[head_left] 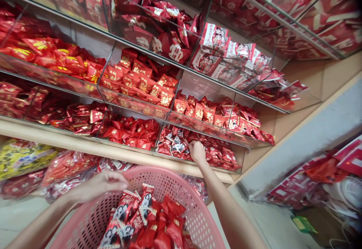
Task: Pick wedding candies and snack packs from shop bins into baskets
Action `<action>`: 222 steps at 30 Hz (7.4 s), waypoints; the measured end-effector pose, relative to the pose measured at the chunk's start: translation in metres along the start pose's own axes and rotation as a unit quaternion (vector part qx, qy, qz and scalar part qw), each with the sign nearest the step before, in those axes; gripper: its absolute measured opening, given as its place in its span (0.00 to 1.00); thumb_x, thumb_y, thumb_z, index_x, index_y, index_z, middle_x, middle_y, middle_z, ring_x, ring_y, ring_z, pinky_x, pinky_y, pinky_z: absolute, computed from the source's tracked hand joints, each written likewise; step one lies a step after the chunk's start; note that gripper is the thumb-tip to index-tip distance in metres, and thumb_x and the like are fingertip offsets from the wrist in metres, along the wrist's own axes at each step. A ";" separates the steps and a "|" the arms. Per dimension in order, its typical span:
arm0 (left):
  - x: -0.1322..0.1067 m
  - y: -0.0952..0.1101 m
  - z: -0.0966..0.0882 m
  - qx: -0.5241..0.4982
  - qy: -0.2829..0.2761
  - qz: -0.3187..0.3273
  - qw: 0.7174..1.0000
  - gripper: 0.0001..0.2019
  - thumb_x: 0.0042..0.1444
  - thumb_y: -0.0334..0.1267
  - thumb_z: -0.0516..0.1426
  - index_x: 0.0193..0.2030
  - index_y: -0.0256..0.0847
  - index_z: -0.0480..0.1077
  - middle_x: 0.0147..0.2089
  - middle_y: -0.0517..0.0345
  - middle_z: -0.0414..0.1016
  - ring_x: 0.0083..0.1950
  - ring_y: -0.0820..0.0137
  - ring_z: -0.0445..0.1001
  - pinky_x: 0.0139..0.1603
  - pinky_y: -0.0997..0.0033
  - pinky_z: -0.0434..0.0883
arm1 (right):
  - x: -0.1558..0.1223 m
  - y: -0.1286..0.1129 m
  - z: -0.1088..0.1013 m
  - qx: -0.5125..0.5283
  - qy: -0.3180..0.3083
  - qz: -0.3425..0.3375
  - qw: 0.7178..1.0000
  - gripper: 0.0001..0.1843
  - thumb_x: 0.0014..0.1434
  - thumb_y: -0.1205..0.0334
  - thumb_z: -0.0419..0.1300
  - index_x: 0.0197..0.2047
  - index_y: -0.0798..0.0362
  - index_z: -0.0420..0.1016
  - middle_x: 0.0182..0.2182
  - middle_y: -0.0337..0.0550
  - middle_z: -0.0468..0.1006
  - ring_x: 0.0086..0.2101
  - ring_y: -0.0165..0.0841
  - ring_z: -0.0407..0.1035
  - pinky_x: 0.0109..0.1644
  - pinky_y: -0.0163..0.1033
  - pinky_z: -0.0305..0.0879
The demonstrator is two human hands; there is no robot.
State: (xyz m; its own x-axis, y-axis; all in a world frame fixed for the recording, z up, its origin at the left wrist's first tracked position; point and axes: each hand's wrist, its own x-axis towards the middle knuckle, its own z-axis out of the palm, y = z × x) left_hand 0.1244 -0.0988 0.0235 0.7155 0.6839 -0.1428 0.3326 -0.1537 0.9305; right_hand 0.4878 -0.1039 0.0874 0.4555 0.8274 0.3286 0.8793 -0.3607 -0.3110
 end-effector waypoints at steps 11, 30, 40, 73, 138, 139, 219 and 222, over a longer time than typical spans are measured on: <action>-0.002 0.006 0.000 0.006 0.001 -0.006 1.000 0.16 0.49 0.52 0.59 0.34 0.41 0.78 0.35 0.59 0.78 0.38 0.67 0.73 0.43 0.71 0.67 | -0.023 0.001 -0.028 0.139 0.051 -0.073 0.986 0.16 0.60 0.56 0.49 0.32 0.55 0.74 0.32 0.48 0.76 0.34 0.36 0.69 0.39 0.38 0.62; -0.005 0.014 0.001 -0.015 -0.008 -0.006 1.000 0.15 0.49 0.49 0.60 0.35 0.40 0.77 0.37 0.58 0.79 0.41 0.66 0.74 0.47 0.67 0.68 | -0.123 -0.045 0.024 0.261 -0.375 -0.215 0.863 0.11 0.60 0.61 0.51 0.27 0.54 0.66 0.24 0.35 0.66 0.27 0.27 0.59 0.32 0.32 0.57; -0.003 0.008 0.002 -0.033 -0.005 -0.006 0.999 0.15 0.49 0.50 0.61 0.36 0.40 0.77 0.38 0.57 0.80 0.42 0.66 0.75 0.48 0.67 0.68 | -0.109 -0.061 0.058 0.241 -0.359 -0.212 0.876 0.09 0.57 0.68 0.54 0.25 0.56 0.69 0.23 0.36 0.70 0.27 0.27 0.62 0.32 0.31 0.58; -0.001 -0.002 0.002 -0.029 0.000 -0.008 1.000 0.16 0.49 0.52 0.60 0.36 0.43 0.78 0.40 0.59 0.79 0.44 0.64 0.75 0.49 0.69 0.68 | 0.012 -0.043 -0.006 -0.196 -0.035 -0.326 0.924 0.17 0.62 0.71 0.47 0.50 0.50 0.70 0.46 0.49 0.71 0.44 0.37 0.66 0.44 0.36 0.61; -0.005 0.016 -0.001 -0.075 -0.101 0.080 0.989 0.17 0.54 0.48 0.58 0.25 0.35 0.70 0.25 0.63 0.62 0.28 0.75 0.58 0.33 0.76 0.58 | -0.143 -0.079 0.028 0.552 -0.357 0.083 0.749 0.26 0.45 0.48 0.68 0.43 0.52 0.69 0.33 0.38 0.76 0.34 0.29 0.69 0.36 0.34 0.63; -0.006 0.017 -0.002 -0.071 -0.100 0.076 0.990 0.17 0.54 0.48 0.58 0.23 0.35 0.70 0.24 0.64 0.61 0.27 0.76 0.56 0.32 0.76 0.57 | -0.137 -0.083 0.029 0.545 -0.350 0.047 0.760 0.26 0.45 0.48 0.68 0.44 0.52 0.69 0.32 0.38 0.76 0.34 0.29 0.68 0.38 0.35 0.63; -0.006 0.006 0.003 -0.047 -0.014 0.017 0.999 0.15 0.52 0.50 0.59 0.33 0.39 0.76 0.34 0.59 0.76 0.38 0.69 0.72 0.43 0.72 0.66 | 0.003 -0.048 0.006 0.163 -0.051 0.011 0.985 0.21 0.53 0.46 0.56 0.35 0.56 0.76 0.33 0.53 0.80 0.36 0.41 0.74 0.36 0.38 0.63; -0.005 0.003 0.003 -0.053 -0.011 0.018 0.998 0.15 0.51 0.51 0.60 0.33 0.39 0.77 0.35 0.58 0.77 0.38 0.68 0.72 0.43 0.71 0.67 | 0.004 -0.072 0.014 0.113 -0.049 0.054 0.991 0.32 0.51 0.36 0.53 0.39 0.58 0.77 0.37 0.63 0.79 0.40 0.48 0.73 0.38 0.43 0.63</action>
State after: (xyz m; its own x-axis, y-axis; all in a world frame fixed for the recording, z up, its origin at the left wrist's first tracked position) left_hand 0.1236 -0.1043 0.0256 0.7399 0.6629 -0.1143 0.2398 -0.1012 0.9655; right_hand 0.4246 -0.0690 0.0983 0.5193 0.8315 0.1973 0.7679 -0.3527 -0.5348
